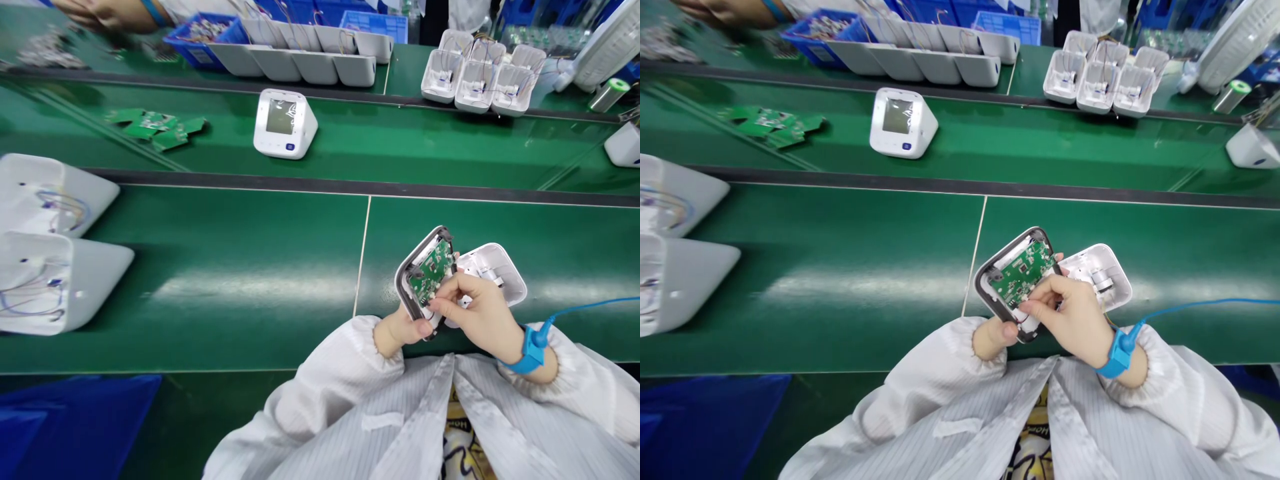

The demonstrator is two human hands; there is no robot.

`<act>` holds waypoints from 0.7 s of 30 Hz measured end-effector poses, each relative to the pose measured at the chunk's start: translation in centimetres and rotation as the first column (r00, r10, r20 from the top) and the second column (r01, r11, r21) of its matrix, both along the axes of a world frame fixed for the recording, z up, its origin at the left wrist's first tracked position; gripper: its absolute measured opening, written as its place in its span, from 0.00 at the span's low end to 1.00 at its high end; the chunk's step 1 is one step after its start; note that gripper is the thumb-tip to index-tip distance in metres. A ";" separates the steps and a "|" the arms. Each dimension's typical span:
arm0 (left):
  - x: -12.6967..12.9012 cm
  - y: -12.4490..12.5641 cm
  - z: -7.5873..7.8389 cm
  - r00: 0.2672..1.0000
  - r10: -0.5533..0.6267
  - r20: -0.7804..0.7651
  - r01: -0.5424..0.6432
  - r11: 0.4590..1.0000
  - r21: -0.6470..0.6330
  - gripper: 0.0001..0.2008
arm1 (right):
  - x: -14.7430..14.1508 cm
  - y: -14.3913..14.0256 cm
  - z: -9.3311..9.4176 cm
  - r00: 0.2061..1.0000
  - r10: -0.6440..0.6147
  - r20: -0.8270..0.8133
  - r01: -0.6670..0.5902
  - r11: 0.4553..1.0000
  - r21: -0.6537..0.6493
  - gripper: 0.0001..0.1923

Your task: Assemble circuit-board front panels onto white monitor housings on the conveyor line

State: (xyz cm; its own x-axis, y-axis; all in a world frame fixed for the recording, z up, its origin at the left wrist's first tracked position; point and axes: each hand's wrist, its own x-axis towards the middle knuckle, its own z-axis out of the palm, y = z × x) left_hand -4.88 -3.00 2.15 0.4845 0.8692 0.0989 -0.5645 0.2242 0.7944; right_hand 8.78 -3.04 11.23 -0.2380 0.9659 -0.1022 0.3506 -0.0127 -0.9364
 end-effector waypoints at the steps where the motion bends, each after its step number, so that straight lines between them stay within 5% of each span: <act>1: 0.0 0.1 -0.1 1.000 -0.018 -0.014 0.018 1.000 0.025 0.49 | 0.0 0.0 0.0 1.000 -0.008 -0.013 0.008 1.000 -0.019 0.10; 8: 0.0 0.5 -0.9 0.995 -0.075 -0.065 0.080 0.993 0.082 0.47 | 0.3 -0.4 0.1 1.000 -0.007 0.015 0.008 0.998 -0.060 0.07; 12: -0.4 0.4 -0.8 0.993 -0.066 -0.101 0.074 0.994 0.077 0.43 | 0.9 -0.1 0.2 0.982 0.001 0.187 -0.042 0.976 0.215 0.06; 16: -0.9 0.3 -1.1 0.985 -0.041 -0.170 0.052 0.997 0.064 0.37 | 2.1 1.4 0.4 0.920 -0.076 0.384 -0.205 0.742 0.639 0.16; 19: -1.0 0.4 -1.5 0.986 -0.013 -0.165 0.029 0.995 0.096 0.36 | 2.6 2.4 0.2 0.854 -0.033 0.520 -0.400 0.598 0.695 0.20; 21: -1.1 0.5 -1.6 0.985 -0.004 -0.174 0.027 0.991 0.132 0.36 | 2.6 2.8 0.0 0.844 -0.061 0.533 -0.405 0.579 0.707 0.20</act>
State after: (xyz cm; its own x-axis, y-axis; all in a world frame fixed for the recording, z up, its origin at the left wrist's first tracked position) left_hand -5.96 -2.47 0.54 0.5177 0.8460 0.1274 -0.4134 0.1169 0.9030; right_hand 11.38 -0.29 11.24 -0.5559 0.6573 0.5088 0.6309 0.7322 -0.2566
